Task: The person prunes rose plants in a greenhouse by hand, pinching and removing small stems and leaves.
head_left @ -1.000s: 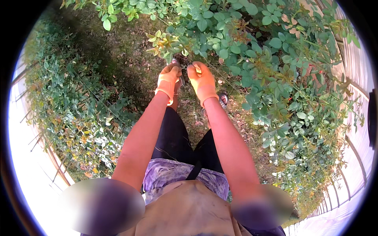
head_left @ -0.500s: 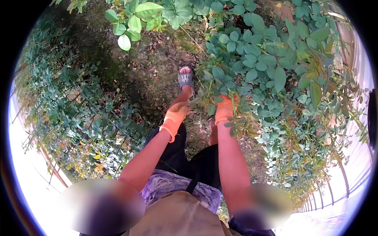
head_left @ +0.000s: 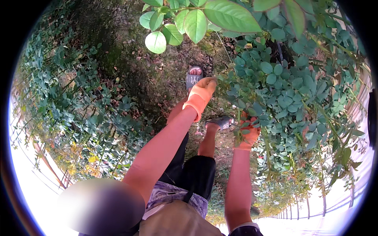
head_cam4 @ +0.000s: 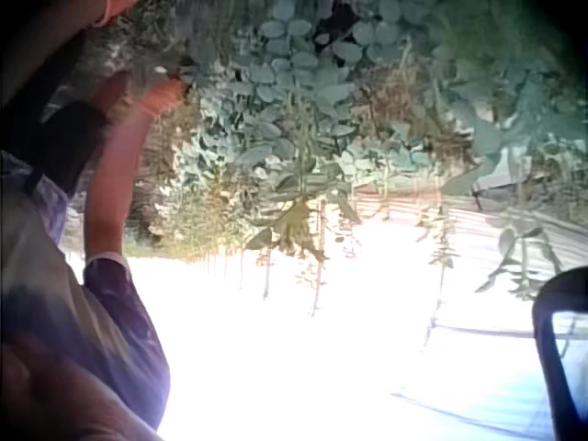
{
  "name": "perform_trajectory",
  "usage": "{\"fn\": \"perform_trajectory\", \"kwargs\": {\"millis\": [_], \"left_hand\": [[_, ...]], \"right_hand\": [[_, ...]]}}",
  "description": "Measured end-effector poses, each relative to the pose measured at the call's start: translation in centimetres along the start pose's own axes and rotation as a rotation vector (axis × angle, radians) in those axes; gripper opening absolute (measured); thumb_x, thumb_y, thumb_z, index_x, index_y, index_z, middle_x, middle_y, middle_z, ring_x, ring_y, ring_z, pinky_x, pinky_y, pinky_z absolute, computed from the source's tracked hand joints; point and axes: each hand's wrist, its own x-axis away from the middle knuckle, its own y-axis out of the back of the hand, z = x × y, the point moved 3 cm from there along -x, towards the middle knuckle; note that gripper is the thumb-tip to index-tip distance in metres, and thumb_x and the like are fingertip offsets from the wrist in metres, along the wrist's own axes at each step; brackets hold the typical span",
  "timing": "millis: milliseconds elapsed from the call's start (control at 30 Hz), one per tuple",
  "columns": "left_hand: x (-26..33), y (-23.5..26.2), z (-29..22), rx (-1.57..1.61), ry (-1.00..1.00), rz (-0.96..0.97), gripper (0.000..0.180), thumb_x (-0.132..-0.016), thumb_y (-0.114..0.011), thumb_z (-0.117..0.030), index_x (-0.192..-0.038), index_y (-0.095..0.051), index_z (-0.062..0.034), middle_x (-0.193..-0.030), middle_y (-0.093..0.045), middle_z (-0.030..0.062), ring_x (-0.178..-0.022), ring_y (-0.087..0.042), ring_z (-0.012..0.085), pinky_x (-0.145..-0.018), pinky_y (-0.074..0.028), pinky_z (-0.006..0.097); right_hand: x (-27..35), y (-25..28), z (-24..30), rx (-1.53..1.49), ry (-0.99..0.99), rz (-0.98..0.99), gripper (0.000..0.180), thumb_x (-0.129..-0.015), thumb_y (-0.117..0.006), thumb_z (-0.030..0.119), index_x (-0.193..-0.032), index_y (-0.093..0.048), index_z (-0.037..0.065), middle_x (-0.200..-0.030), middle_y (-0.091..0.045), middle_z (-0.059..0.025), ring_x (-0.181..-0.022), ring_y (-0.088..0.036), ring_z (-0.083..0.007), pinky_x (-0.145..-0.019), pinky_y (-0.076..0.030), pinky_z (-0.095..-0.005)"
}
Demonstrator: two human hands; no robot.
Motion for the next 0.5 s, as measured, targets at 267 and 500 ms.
{"fn": "perform_trajectory", "kwargs": {"millis": [267,500], "left_hand": [[-9.4,-6.0,-0.3,-0.678,0.119,0.382,0.056,-0.09,-0.056,-0.051,-0.112,-0.069,-0.002,-0.11,-0.07,0.0184,-0.103,-0.067,0.0358,-0.091,-0.05,0.044],[-13.6,-8.4,2.9,-0.778,0.155,0.375,0.061,-0.085,-0.058,-0.056,-0.109,-0.072,-0.0007,-0.104,-0.071,0.024,-0.104,-0.068,0.0386,-0.091,-0.051,0.049]], "right_hand": [[0.2,3.8,-2.4,-0.68,-0.206,0.094,0.039,-0.09,-0.063,0.007,-0.128,-0.055,0.001,-0.132,-0.058,-0.0175,-0.127,-0.051,-0.0348,-0.106,-0.052,-0.045],[0.7,-0.9,1.4,-1.638,-0.802,0.302,0.038,-0.097,-0.054,0.02,-0.122,-0.042,-0.006,-0.111,-0.061,-0.0125,-0.083,-0.056,-0.0135,-0.061,-0.051,-0.0319]]}}
